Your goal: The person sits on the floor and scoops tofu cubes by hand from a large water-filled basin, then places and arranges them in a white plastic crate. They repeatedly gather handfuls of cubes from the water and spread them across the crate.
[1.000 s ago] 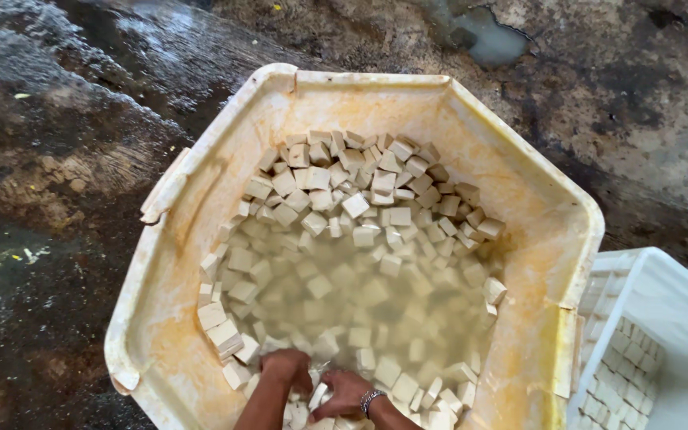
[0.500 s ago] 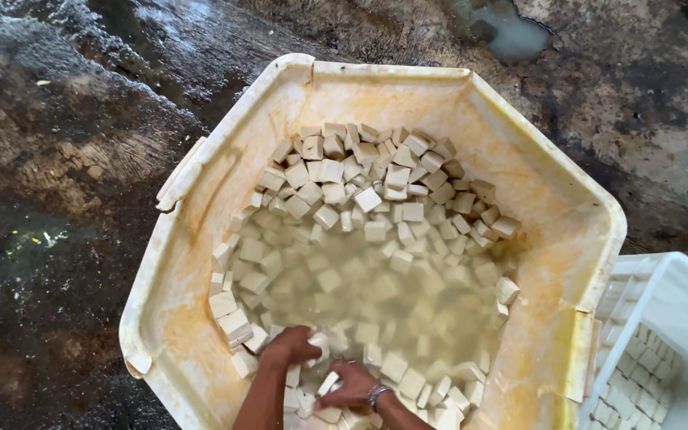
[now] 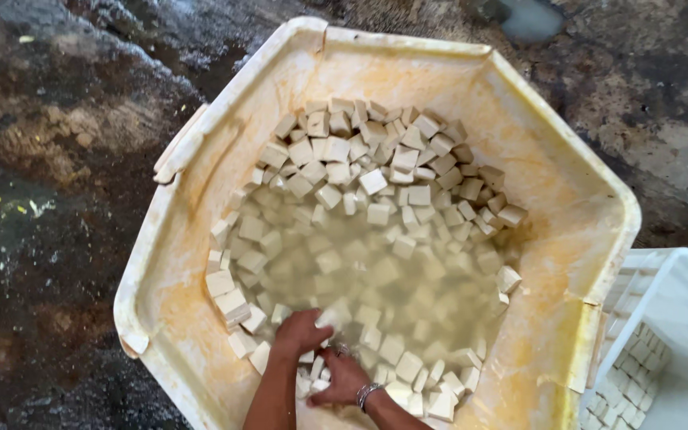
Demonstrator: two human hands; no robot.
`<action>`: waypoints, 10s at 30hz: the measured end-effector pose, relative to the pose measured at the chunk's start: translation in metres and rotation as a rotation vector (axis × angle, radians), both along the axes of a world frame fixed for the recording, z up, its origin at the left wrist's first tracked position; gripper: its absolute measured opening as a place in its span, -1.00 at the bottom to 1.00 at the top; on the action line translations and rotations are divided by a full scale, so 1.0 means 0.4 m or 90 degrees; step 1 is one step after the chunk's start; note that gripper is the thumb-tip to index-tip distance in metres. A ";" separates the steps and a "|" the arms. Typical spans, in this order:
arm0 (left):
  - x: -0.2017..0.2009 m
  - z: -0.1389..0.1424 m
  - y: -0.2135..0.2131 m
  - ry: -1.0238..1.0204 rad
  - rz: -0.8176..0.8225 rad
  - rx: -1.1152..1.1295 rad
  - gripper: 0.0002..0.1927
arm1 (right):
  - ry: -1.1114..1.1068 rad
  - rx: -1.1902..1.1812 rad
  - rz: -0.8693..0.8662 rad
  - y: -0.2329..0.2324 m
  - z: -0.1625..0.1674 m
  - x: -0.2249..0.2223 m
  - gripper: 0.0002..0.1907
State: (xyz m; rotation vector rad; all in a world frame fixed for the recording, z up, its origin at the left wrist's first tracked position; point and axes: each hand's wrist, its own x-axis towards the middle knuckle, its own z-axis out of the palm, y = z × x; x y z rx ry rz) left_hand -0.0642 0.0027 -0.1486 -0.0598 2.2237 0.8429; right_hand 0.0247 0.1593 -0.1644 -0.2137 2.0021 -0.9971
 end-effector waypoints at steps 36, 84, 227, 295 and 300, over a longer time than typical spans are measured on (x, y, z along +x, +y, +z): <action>0.182 0.691 0.591 -0.040 0.096 0.516 -0.70 | -0.132 -0.934 -0.582 0.704 0.525 0.251 -0.09; -0.171 0.087 0.063 0.263 0.234 -0.219 -0.17 | 0.153 0.443 -0.662 0.476 0.003 -0.214 -0.58; -0.215 0.288 0.267 -0.390 0.381 0.540 -0.43 | -0.452 -0.935 -0.899 0.327 0.257 -0.174 -0.27; -0.164 0.060 0.086 0.027 0.067 -0.435 -0.27 | 0.036 0.560 -0.126 0.420 -0.118 -0.163 -0.45; -0.189 0.048 0.119 -0.077 0.093 -0.333 -0.36 | 0.464 0.557 0.101 0.418 -0.186 -0.159 -0.42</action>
